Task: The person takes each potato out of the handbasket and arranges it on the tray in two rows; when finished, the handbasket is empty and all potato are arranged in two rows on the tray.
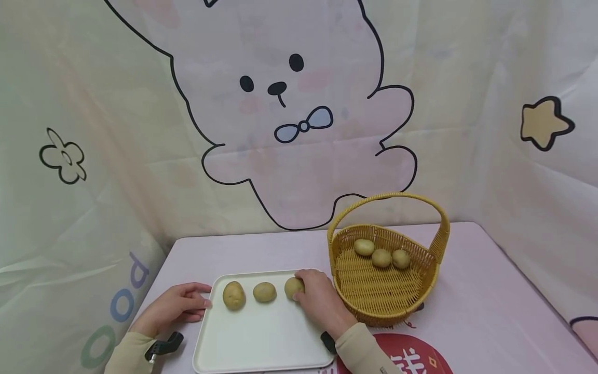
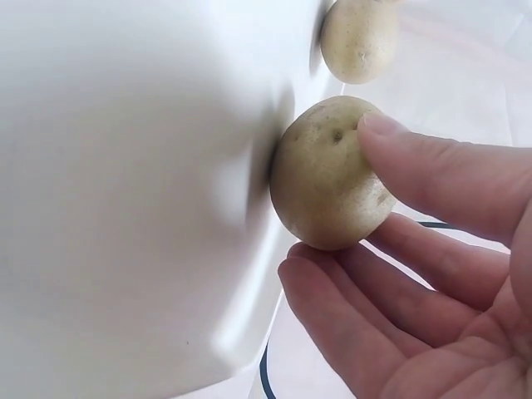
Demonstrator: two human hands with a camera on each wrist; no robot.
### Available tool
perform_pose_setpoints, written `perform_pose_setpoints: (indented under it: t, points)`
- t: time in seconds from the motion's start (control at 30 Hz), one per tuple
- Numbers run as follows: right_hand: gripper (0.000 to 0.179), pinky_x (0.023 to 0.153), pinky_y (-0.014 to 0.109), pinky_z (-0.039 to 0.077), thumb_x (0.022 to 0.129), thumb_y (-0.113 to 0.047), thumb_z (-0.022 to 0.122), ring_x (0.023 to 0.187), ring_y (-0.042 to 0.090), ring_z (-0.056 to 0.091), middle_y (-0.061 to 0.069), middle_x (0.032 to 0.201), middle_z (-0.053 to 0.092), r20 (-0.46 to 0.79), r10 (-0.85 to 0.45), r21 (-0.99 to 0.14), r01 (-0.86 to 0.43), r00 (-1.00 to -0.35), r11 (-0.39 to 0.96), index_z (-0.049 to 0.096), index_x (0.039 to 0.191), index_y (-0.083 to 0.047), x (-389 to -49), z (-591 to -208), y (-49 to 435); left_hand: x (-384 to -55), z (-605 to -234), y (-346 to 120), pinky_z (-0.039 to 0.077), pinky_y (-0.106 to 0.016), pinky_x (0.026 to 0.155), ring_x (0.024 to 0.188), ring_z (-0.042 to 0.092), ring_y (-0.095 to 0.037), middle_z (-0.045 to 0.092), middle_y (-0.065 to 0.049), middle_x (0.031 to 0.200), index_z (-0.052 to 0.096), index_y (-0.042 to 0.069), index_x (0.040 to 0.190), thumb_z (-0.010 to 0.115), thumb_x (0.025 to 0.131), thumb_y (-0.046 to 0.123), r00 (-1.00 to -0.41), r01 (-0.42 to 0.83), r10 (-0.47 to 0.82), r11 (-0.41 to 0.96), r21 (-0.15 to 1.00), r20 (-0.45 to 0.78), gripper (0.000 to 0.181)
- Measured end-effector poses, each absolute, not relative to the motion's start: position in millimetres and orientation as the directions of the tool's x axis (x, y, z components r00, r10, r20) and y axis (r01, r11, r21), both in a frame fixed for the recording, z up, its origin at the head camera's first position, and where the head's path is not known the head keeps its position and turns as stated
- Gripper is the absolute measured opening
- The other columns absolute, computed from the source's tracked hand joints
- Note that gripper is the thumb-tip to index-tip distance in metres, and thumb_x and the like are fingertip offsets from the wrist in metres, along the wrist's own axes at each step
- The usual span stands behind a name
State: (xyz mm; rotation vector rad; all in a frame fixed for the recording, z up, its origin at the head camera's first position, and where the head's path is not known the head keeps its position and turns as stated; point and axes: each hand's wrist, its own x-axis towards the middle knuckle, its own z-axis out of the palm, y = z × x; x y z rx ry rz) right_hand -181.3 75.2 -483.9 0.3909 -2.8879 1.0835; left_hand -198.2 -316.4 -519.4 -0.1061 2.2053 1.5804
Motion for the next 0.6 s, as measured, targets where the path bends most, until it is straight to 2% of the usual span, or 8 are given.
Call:
perform_pose_setpoints:
  t: [0.6]
  points:
    - [0.041, 0.105, 0.054, 0.059, 0.086, -0.007, 0.09, 0.121, 0.035, 0.073, 0.018, 0.123, 0.077, 0.124, -0.247, -0.599, -0.271, -0.961, 0.753, 0.075, 0.124, 0.002, -176, -470, 77, -200, -521, -317, 0.068, -0.032, 0.075, 0.08, 0.076, -0.017, 0.073, -0.006, 0.092, 0.059, -0.004, 0.143, 0.088, 0.092, 0.019, -0.905, -0.306, 0.183, 0.345, 0.887, -0.384, 0.063]
